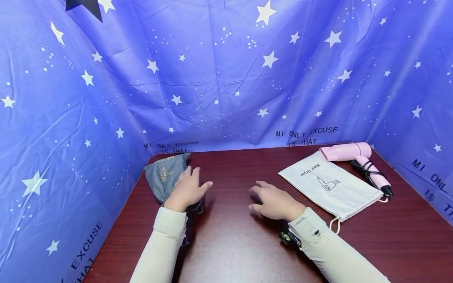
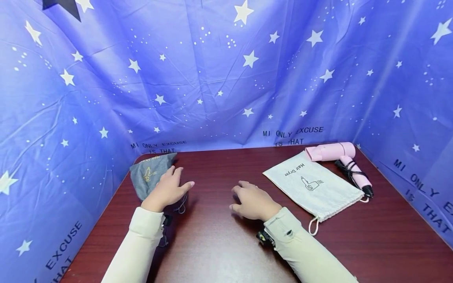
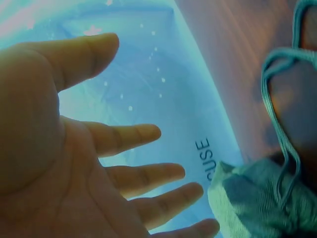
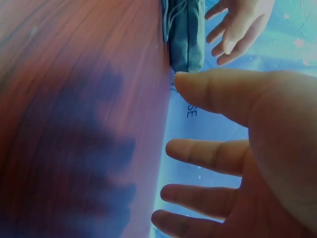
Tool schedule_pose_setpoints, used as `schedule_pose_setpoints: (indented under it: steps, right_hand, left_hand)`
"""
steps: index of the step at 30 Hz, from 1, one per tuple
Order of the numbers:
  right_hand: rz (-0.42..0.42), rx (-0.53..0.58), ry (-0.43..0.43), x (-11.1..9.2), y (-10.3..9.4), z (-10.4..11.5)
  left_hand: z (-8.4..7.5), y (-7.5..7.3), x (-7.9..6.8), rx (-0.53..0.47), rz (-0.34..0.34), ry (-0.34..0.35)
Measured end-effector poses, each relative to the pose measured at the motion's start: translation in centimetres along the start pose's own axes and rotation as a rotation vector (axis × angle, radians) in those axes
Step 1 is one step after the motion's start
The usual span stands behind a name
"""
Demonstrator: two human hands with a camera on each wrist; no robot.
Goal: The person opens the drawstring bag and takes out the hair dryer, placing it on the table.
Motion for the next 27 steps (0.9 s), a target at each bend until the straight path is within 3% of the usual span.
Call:
schedule_pose_setpoints:
  steps: [11,27]
  right_hand:
    - [-0.015,-0.015,-0.023,0.6,1.0,1.4]
    - [0.017,0.046,-0.104,3.7,2.6,4.3]
  left_hand:
    - [3.1,-2.4,0.9,0.074,-0.106,-0.085]
    - [7.6,-2.8,1.9,-0.061,-0.05,-0.243]
Point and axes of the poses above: each hand's wrist, its own x-axis towards the middle knuckle, its own y-axis out of the palm, z = x × y, the point moved 6 cm from there along x, towards the middle knuckle, and after that the axes turned 11 degrees about -y, right-handed, at the moved point
